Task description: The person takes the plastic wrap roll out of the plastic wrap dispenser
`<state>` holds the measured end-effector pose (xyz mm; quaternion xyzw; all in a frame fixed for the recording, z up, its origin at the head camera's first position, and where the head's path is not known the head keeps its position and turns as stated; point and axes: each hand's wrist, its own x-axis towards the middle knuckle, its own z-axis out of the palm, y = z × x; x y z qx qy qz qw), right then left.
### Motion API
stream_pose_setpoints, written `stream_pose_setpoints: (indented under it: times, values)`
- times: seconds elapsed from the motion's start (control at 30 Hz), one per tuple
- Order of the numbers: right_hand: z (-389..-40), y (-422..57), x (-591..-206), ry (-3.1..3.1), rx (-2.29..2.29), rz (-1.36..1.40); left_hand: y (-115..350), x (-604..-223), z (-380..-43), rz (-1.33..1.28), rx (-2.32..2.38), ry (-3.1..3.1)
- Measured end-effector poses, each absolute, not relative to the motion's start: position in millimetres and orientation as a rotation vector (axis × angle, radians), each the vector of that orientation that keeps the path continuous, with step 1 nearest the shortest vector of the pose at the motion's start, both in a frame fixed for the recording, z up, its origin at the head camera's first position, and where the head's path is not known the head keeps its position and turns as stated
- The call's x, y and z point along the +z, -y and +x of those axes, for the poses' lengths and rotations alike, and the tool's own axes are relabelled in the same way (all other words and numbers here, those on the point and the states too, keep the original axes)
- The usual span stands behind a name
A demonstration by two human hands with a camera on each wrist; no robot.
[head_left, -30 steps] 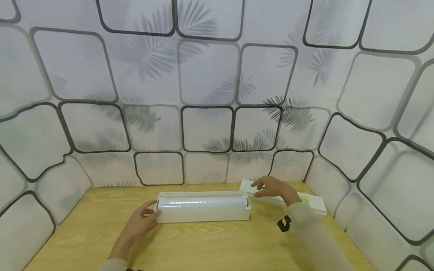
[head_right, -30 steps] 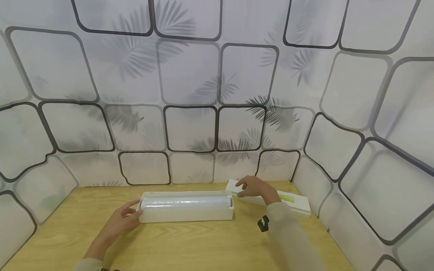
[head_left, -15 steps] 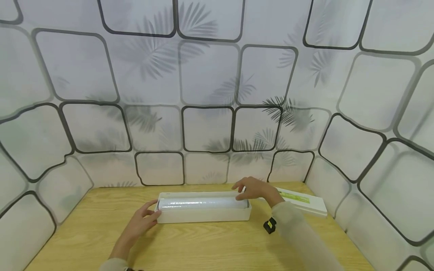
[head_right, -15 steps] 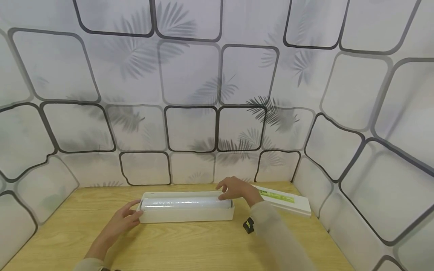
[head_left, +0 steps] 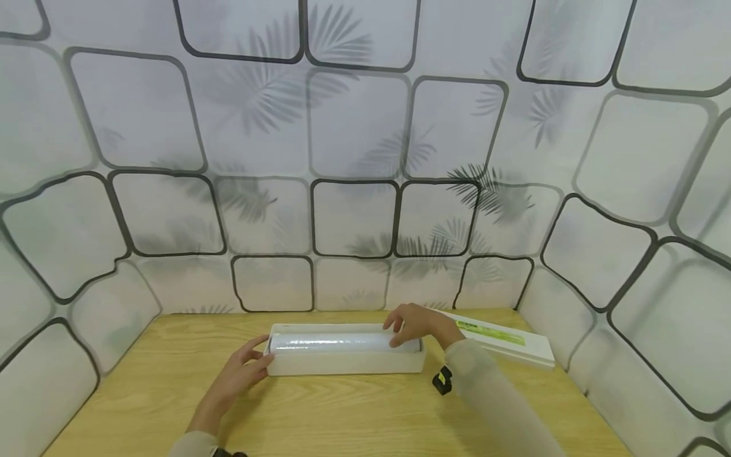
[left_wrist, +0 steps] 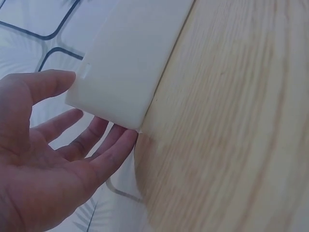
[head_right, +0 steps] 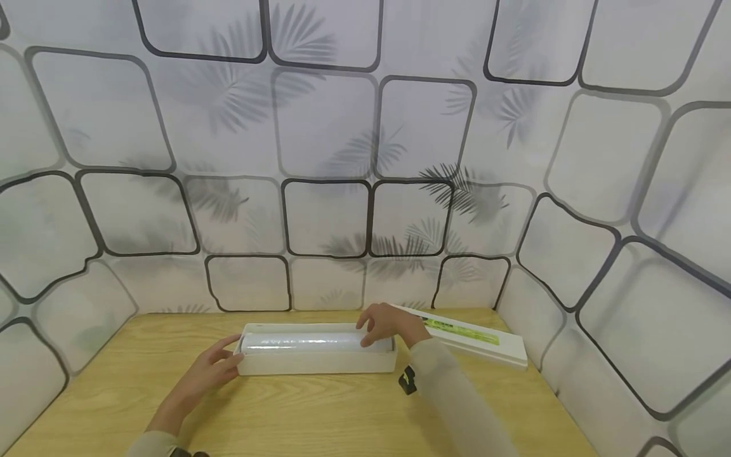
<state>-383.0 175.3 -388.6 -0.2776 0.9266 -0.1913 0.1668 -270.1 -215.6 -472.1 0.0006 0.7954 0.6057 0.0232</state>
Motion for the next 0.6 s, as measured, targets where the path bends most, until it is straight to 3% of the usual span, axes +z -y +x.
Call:
stream_pose_setpoints:
  times: [0.6]
  values:
    - [-390.1,-163.9,-398.9,-2.634,-0.491,-0.723,215.7,-472.1,-272.0,0.005,1.891,-2.461]
